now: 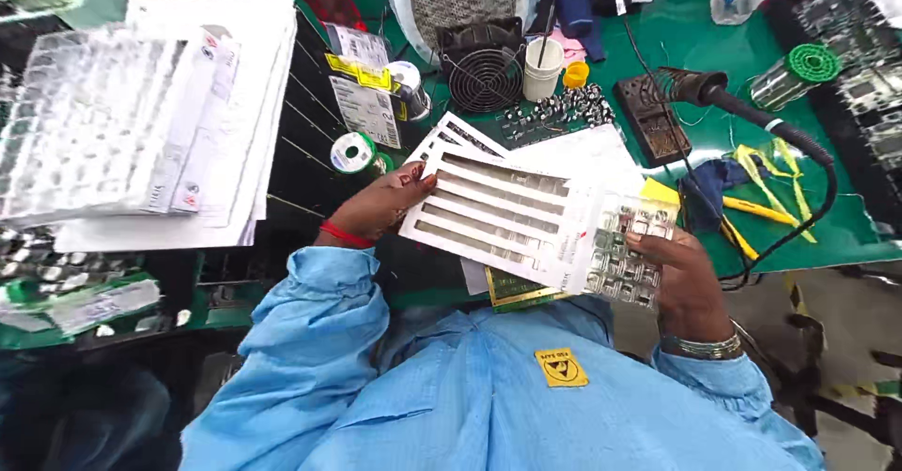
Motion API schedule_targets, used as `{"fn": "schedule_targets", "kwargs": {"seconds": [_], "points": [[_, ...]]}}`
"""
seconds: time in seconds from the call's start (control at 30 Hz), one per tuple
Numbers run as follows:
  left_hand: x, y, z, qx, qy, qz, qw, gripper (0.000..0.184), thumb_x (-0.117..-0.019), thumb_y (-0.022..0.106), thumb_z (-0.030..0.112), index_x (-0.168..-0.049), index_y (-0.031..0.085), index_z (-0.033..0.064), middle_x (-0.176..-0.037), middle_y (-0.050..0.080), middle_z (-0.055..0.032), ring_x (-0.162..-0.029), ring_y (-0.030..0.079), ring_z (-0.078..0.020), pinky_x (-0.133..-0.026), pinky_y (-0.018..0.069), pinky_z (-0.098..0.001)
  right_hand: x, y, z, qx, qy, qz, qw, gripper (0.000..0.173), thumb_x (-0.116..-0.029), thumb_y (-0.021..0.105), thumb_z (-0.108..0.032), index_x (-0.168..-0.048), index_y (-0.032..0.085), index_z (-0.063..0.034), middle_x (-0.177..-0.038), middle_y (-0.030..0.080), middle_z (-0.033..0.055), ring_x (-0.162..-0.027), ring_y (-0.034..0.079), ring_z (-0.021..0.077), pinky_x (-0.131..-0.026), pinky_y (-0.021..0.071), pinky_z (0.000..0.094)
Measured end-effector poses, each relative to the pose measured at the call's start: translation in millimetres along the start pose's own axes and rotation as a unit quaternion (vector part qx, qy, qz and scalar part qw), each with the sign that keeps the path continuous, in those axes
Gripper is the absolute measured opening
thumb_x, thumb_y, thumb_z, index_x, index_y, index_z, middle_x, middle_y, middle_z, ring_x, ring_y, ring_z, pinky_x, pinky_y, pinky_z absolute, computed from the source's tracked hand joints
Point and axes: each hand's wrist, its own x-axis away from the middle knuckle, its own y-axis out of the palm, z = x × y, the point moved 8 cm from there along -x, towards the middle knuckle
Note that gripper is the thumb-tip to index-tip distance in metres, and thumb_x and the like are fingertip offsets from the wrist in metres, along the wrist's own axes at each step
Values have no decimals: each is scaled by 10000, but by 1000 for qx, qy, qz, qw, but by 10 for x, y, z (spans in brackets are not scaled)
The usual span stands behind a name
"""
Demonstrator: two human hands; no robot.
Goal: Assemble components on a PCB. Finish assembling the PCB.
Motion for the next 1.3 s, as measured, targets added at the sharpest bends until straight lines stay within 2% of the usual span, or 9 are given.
{"fn": "schedule_targets", "kwargs": {"seconds": [0.23, 0.53, 0.7, 0.77, 0.87, 0.97, 1.07, 1.2, 1.3], "points": [[125, 447, -126, 99, 20, 10, 995, 330, -1062, 475, 106, -1390, 440, 103, -960, 702, 34, -785, 691, -14, -708, 594, -193, 2, 322, 5, 48, -59, -15, 997, 348, -1061, 278, -58, -1125, 614, -122, -879, 734, -68, -818, 714, 18, -776, 619, 233], [289, 667, -273, 194, 18, 41, 980, 536, -885, 647, -26, -1356, 404, 52, -963, 730, 1, -810, 736, -83, -742, 637, -260, 84, 655, 24, 127, -90, -55, 986, 652, -1103, 224, -470, -1590, 237, -38, -1484, 476, 59, -1291, 504, 13, -1075, 444, 224], [330, 673, -421, 269, 26, 68, 960, 419, -921, 581, -39, -1303, 433, 44, -950, 740, -6, -811, 744, -103, -733, 643, -276, 5, 847, -219, -14, -108, -171, 979, 572, -1086, 196, -563, -1368, 541, -205, -1192, 703, -97, -1100, 664, 3, -955, 568, 240], [347, 605, -468, 296, 43, 103, 949, 405, -940, 565, -24, -1313, 421, 41, -952, 738, -10, -814, 745, -108, -735, 645, -282, -89, 797, -230, -6, -112, -190, 975, 721, -1049, 204, -650, -1402, 537, -116, -1216, 695, -17, -1081, 677, 80, -934, 578, 302], [384, 469, -495, 330, 76, 169, 926, 368, -969, 541, -18, -1315, 426, 27, -970, 739, -28, -829, 748, -126, -735, 650, -300, -139, 665, -121, 46, -95, -174, 979, 893, -955, 433, -741, -1454, 482, -2, -1285, 662, 48, -1093, 664, 125, -918, 561, 315], [439, 499, -489, 351, 85, 204, 910, 418, -971, 547, -41, -1355, 390, 14, -1004, 730, -44, -846, 748, -130, -741, 651, -306, -39, 840, 19, 13, -61, -145, 987, 613, -953, 662, -467, -1327, 493, -12, -1142, 704, 16, -996, 702, 124, -881, 597, 328], [508, 604, -480, 367, 95, 197, 904, 426, -975, 549, -31, -1362, 378, 15, -1030, 724, -56, -872, 748, -143, -766, 651, -324, -16, 992, -29, -52, -77, -59, 994, 173, -998, 548, -62, -1162, 556, -7, -951, 742, 54, -833, 743, 150, -777, 642, 337], [706, 269, -356, 245, 207, 234, 918, 589, -925, 591, 40, -1420, 283, -45, -1165, 629, -28, -1008, 685, -77, -880, 602, -270, -124, 1014, -167, -28, -76, -65, 995, 170, -1011, 505, -28, -1139, 616, -37, -919, 755, 45, -800, 746, 133, -753, 644, 312], [898, -80, -69, 38, 300, 307, 902, 816, -896, 699, 237, -1450, 235, -141, -1376, 529, -140, -1223, 567, -85, -1023, 491, -251, -175, 1116, -288, 12, -61, -127, 990, 161, -999, 524, -17, -1097, 649, -44, -897, 757, 41, -773, 738, 111, -717, 634, 279]]}}
